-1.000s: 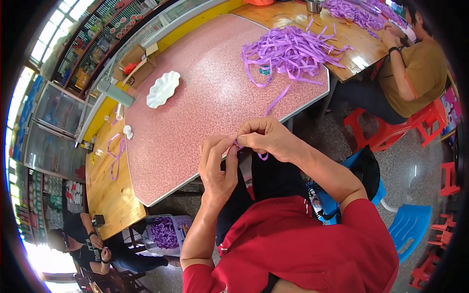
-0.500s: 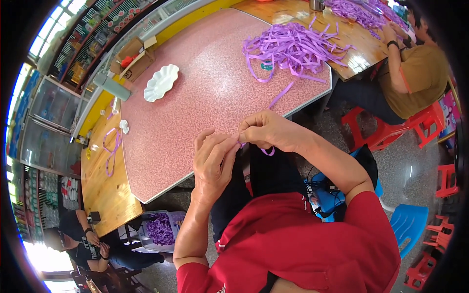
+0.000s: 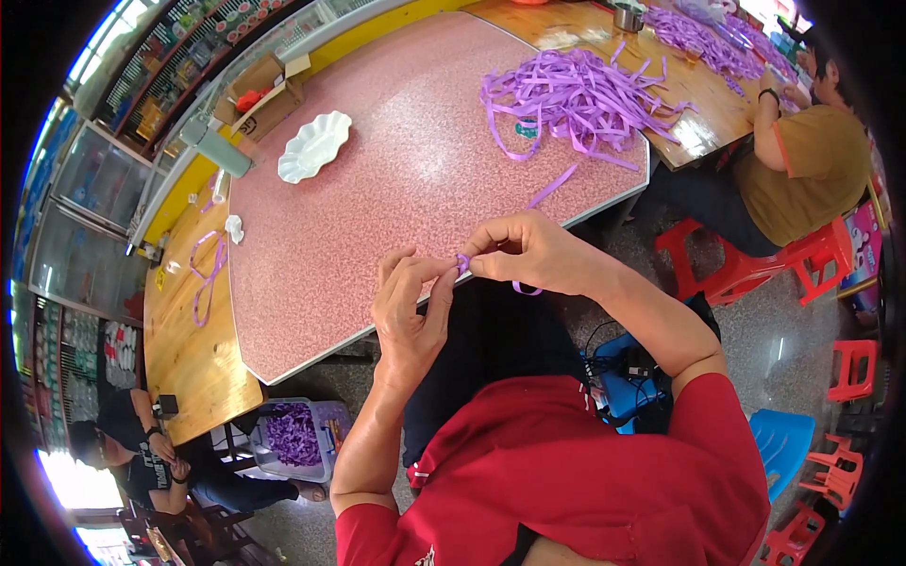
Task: Tying individual knots into purple plastic strips at a workshop table.
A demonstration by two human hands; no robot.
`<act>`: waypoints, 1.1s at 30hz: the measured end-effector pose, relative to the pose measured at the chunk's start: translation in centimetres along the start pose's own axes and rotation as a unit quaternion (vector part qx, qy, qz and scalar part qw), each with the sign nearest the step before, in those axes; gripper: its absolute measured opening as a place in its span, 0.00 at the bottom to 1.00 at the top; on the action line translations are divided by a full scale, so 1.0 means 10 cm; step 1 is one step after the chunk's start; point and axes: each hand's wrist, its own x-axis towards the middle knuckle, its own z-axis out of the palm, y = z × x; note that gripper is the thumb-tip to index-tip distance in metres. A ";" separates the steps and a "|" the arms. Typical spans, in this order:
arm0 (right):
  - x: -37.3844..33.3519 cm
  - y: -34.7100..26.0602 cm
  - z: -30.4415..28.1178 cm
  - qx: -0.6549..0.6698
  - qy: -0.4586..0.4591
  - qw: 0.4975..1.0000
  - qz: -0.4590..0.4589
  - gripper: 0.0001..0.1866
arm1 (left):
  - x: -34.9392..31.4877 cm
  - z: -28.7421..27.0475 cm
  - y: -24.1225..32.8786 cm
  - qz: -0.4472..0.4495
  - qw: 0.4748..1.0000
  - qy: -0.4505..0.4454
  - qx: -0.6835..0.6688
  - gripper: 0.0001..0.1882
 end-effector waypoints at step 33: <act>0.21 -0.06 0.08 -0.101 0.109 0.989 0.011 0.08 | 0.08 0.02 -0.30 -0.098 0.992 -0.011 -0.081 0.06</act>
